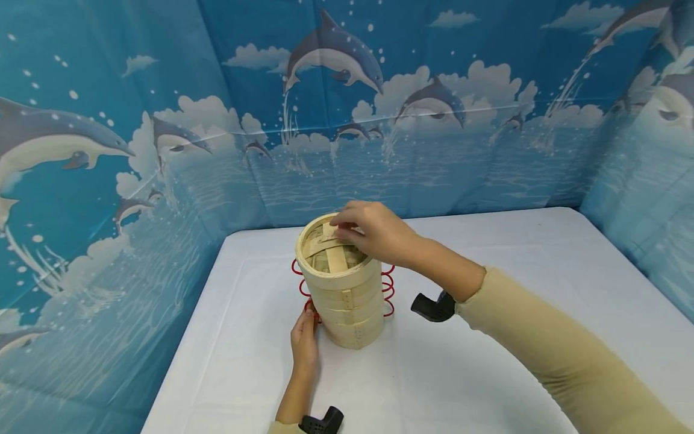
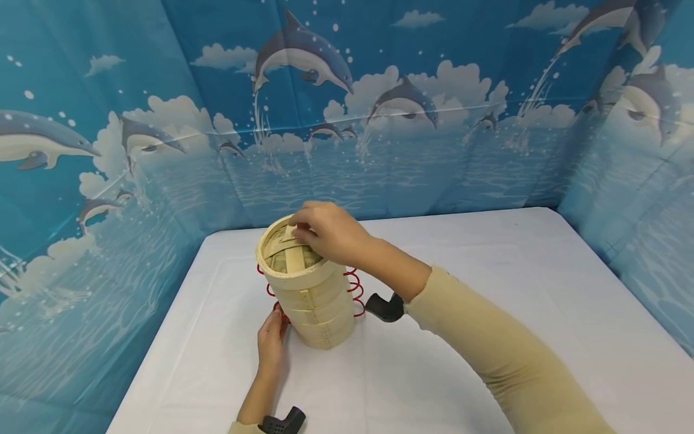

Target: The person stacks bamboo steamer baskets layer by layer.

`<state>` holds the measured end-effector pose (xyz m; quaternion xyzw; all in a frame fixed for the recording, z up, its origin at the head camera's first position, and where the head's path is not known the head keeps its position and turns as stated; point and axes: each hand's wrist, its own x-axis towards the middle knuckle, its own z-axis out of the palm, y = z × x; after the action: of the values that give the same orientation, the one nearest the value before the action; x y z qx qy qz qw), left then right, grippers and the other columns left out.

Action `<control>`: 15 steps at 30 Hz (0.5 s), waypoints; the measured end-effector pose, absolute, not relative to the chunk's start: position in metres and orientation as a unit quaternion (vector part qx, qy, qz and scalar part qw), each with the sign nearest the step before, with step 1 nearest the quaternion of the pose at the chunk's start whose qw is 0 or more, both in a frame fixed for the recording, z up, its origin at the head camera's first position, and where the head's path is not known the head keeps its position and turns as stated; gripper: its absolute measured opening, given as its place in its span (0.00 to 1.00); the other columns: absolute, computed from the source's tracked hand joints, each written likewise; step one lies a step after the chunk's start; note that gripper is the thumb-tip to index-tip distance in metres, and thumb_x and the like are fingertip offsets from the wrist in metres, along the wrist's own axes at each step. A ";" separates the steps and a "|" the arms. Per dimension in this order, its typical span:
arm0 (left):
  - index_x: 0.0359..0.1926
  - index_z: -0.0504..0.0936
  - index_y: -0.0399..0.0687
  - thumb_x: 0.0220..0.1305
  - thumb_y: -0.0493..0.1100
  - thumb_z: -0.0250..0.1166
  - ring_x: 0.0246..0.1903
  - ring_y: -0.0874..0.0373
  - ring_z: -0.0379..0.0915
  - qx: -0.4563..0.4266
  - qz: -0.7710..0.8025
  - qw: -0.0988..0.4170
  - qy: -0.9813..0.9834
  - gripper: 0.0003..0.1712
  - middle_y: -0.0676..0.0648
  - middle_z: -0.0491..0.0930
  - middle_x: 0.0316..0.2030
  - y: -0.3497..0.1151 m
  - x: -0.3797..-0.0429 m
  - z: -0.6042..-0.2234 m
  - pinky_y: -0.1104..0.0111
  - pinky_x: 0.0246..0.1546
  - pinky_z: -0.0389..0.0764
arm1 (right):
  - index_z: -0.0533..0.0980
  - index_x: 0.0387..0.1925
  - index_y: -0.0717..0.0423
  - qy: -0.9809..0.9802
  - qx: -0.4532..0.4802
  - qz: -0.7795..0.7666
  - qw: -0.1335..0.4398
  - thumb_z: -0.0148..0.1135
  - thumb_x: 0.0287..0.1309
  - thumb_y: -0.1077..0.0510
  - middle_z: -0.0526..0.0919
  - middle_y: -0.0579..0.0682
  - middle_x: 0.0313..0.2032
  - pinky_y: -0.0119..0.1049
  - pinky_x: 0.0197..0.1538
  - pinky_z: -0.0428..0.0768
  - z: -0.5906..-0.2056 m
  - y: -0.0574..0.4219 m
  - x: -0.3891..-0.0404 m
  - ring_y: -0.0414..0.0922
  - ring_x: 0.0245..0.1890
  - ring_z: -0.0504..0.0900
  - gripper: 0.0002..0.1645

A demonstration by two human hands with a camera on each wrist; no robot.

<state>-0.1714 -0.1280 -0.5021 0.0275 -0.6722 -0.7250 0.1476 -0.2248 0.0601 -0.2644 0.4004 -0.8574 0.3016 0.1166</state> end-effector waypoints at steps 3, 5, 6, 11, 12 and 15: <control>0.58 0.67 0.24 0.72 0.41 0.44 0.61 0.46 0.56 0.027 -0.730 0.146 -0.667 0.23 0.33 0.65 0.59 -0.126 -0.172 -0.503 0.76 0.55 0.63 | 0.80 0.39 0.61 -0.833 0.366 0.362 0.200 0.61 0.57 0.64 0.80 0.47 0.36 0.33 0.38 0.77 -0.282 0.080 -0.217 0.41 0.37 0.77 0.08; 0.58 0.66 0.24 0.72 0.41 0.44 0.61 0.45 0.56 0.027 -0.733 0.145 -0.664 0.23 0.33 0.65 0.59 -0.125 -0.172 -0.503 0.77 0.54 0.64 | 0.81 0.38 0.61 -0.815 0.334 0.400 0.254 0.62 0.55 0.65 0.81 0.48 0.36 0.33 0.40 0.78 -0.299 0.096 -0.209 0.41 0.38 0.78 0.07; 0.58 0.67 0.24 0.72 0.41 0.44 0.61 0.45 0.56 0.028 -0.732 0.146 -0.665 0.23 0.33 0.65 0.59 -0.125 -0.173 -0.503 0.77 0.54 0.64 | 0.81 0.37 0.61 -0.808 0.313 0.415 0.276 0.63 0.54 0.66 0.81 0.47 0.36 0.31 0.40 0.78 -0.310 0.103 -0.204 0.42 0.39 0.78 0.07; 0.59 0.65 0.24 0.72 0.41 0.44 0.62 0.46 0.56 0.037 -0.746 0.133 -0.652 0.24 0.33 0.63 0.61 -0.125 -0.175 -0.501 0.72 0.57 0.64 | 0.81 0.37 0.59 -0.797 0.223 0.472 0.305 0.65 0.49 0.70 0.81 0.47 0.35 0.22 0.43 0.75 -0.373 0.131 -0.179 0.42 0.37 0.78 0.11; 0.59 0.65 0.24 0.72 0.41 0.44 0.62 0.48 0.56 0.044 -0.755 0.126 -0.642 0.24 0.34 0.63 0.61 -0.125 -0.175 -0.499 0.71 0.57 0.64 | 0.80 0.37 0.59 -0.799 0.213 0.477 0.298 0.65 0.49 0.71 0.81 0.48 0.35 0.21 0.43 0.75 -0.386 0.135 -0.173 0.41 0.37 0.78 0.12; 0.60 0.63 0.23 0.71 0.39 0.46 0.61 0.53 0.59 0.056 -0.774 0.164 -0.610 0.24 0.32 0.62 0.61 -0.123 -0.171 -0.490 0.72 0.57 0.64 | 0.80 0.38 0.60 -0.805 0.194 0.490 0.273 0.64 0.49 0.72 0.81 0.49 0.35 0.20 0.43 0.74 -0.418 0.148 -0.160 0.37 0.37 0.78 0.13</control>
<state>-0.1711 -0.1228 -0.4898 0.0564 -0.6095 -0.7736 0.1639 -0.1603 0.1484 -0.4179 0.1941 -0.8049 0.4896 0.2735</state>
